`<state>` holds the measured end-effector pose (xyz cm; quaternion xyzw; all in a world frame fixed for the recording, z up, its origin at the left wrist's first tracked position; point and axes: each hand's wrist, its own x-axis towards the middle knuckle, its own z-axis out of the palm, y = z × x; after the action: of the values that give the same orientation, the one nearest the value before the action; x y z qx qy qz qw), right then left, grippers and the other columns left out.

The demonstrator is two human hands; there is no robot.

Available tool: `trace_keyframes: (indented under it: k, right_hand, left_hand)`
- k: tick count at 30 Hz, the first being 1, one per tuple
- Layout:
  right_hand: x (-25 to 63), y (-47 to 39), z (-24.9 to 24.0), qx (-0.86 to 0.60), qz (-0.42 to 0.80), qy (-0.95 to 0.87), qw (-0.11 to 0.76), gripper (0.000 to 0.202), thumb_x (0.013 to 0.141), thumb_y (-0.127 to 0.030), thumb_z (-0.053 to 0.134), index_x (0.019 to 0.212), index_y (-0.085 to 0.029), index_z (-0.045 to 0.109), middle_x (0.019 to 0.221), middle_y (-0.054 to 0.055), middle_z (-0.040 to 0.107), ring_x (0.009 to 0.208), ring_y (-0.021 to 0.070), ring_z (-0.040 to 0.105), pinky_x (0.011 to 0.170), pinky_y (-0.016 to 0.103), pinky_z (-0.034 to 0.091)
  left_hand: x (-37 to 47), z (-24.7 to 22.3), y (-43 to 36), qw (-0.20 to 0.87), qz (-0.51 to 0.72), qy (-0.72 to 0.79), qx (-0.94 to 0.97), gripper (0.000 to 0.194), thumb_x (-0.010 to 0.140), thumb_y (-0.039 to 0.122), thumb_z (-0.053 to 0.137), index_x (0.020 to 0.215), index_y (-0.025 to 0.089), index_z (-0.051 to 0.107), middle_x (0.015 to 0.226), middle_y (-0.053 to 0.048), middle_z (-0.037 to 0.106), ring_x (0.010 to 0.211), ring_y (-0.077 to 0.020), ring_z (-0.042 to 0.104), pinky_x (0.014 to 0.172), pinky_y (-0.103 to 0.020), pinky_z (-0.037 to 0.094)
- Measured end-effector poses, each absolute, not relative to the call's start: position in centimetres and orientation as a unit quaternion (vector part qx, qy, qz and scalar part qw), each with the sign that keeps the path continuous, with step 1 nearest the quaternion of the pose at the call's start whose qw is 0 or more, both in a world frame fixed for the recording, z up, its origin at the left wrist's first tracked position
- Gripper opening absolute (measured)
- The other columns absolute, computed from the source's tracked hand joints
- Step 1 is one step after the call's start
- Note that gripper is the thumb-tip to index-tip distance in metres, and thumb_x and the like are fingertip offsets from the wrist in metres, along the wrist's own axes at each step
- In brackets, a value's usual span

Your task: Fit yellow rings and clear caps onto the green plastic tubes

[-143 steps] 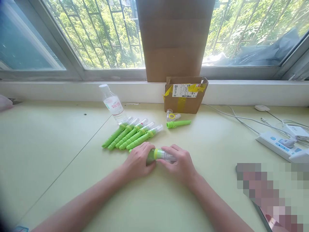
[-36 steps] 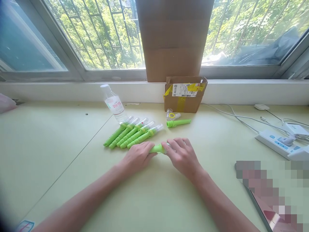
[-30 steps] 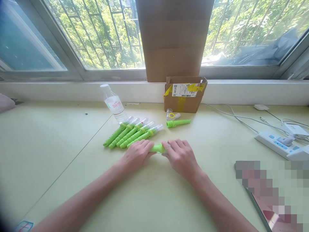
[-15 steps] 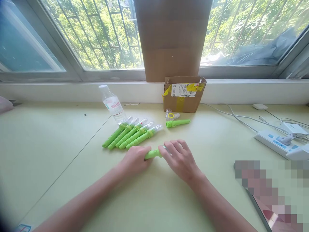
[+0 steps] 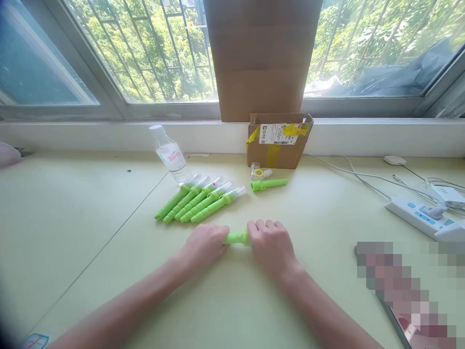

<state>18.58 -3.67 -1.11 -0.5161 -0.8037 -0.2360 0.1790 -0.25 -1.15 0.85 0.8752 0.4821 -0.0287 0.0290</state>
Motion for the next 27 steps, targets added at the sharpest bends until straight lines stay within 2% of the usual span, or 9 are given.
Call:
trace_keyframes:
  k: [3, 6, 8, 11, 13, 17, 22, 25, 27]
  right_hand:
    - [18.7, -3.7, -1.3, -0.538, -0.198, -0.800, 0.179, 0.022, 0.057, 0.002, 0.050, 0.065, -0.018, 0.050, 0.054, -0.002, 0.052, 0.049, 0.0132, 0.035, 0.055, 0.030, 0.015]
    - [18.9, -3.5, -1.0, -0.516, -0.237, -0.799, 0.197, 0.020, 0.062, 0.002, 0.050, 0.065, -0.018, 0.051, 0.055, -0.001, 0.053, 0.052, 0.0139, 0.037, 0.057, 0.030, 0.017]
    - [18.9, -3.3, -0.6, -0.476, -0.283, -0.801, 0.227, 0.020, 0.071, 0.001, 0.052, 0.065, -0.018, 0.052, 0.055, -0.002, 0.053, 0.055, 0.0140, 0.039, 0.059, 0.030, 0.021]
    - [19.0, -3.1, 0.0, -0.407, -0.347, -0.793, 0.291, 0.016, 0.079, -0.003, 0.058, 0.073, -0.018, 0.056, 0.058, -0.003, 0.056, 0.060, 0.0131, 0.043, 0.067, 0.030, 0.028]
    - [19.0, -3.0, 0.3, -0.384, -0.368, -0.786, 0.315, 0.015, 0.078, -0.004, 0.062, 0.077, -0.018, 0.058, 0.060, -0.004, 0.058, 0.064, 0.0129, 0.045, 0.070, 0.030, 0.030]
    - [19.3, -3.1, 0.2, -0.408, -0.342, -0.798, 0.283, 0.017, 0.079, -0.003, 0.057, 0.073, -0.018, 0.057, 0.059, -0.002, 0.057, 0.062, 0.0134, 0.044, 0.067, 0.030, 0.027]
    - [19.3, -3.4, -0.7, -0.492, -0.240, -0.815, 0.189, 0.020, 0.062, 0.002, 0.051, 0.063, -0.018, 0.052, 0.054, -0.001, 0.052, 0.052, 0.0137, 0.036, 0.057, 0.030, 0.018]
    - [19.3, -3.5, -1.1, -0.516, -0.181, -0.819, 0.174, 0.022, 0.053, 0.001, 0.051, 0.062, -0.018, 0.051, 0.053, -0.002, 0.052, 0.050, 0.0134, 0.034, 0.055, 0.030, 0.016]
    - [19.3, -3.4, -1.0, -0.505, -0.200, -0.818, 0.191, 0.022, 0.055, 0.002, 0.051, 0.063, -0.018, 0.052, 0.054, -0.002, 0.053, 0.052, 0.0135, 0.036, 0.056, 0.030, 0.018]
  left_hand:
    - [0.0, 0.7, -1.1, -0.010, -0.037, 0.478, 0.877, 0.028, 0.076, 0.003, 0.034, 0.079, 0.014, 0.059, 0.066, -0.009, 0.062, 0.058, -0.0212, 0.059, 0.048, -0.027, 0.025]
    - [0.0, 1.4, -1.4, 0.042, -0.019, 0.498, 0.866, 0.020, 0.076, 0.008, 0.038, 0.075, 0.015, 0.057, 0.067, -0.008, 0.062, 0.060, -0.0219, 0.060, 0.049, -0.028, 0.029]
    - [-0.3, 2.4, -1.6, 0.161, -0.007, 0.505, 0.848, 0.011, 0.075, 0.016, 0.045, 0.066, 0.017, 0.052, 0.062, -0.005, 0.060, 0.058, -0.0197, 0.058, 0.049, -0.027, 0.031]
    - [-0.9, 3.9, -1.8, 0.485, -0.090, 0.442, 0.749, 0.020, 0.078, 0.028, 0.044, 0.060, 0.018, 0.045, 0.053, 0.001, 0.054, 0.044, -0.0124, 0.050, 0.045, -0.024, 0.034]
    - [-1.0, 4.2, -1.9, 0.537, -0.098, 0.430, 0.719, 0.026, 0.076, 0.031, 0.047, 0.055, 0.019, 0.040, 0.047, 0.003, 0.045, 0.040, -0.0097, 0.041, 0.042, -0.023, 0.031]
    - [-0.2, 2.9, -2.3, 0.390, 0.005, 0.501, 0.772, 0.020, 0.070, 0.021, 0.047, 0.057, 0.019, 0.032, 0.050, 0.005, 0.032, 0.042, -0.0088, 0.032, 0.041, -0.024, 0.019]
    - [0.6, 0.8, -2.6, 0.097, -0.026, 0.514, 0.852, 0.012, 0.077, 0.012, 0.042, 0.071, 0.018, 0.052, 0.061, -0.003, 0.055, 0.054, -0.0169, 0.054, 0.048, -0.025, 0.026]
    - [0.6, 0.6, -2.6, 0.045, -0.047, 0.505, 0.861, 0.024, 0.076, 0.003, 0.036, 0.081, 0.015, 0.056, 0.070, -0.008, 0.062, 0.061, -0.0200, 0.060, 0.051, -0.026, 0.032]
    - [0.5, 1.3, -2.6, 0.077, -0.033, 0.517, 0.852, 0.019, 0.076, 0.006, 0.039, 0.078, 0.016, 0.055, 0.069, -0.007, 0.061, 0.061, -0.0207, 0.061, 0.052, -0.027, 0.034]
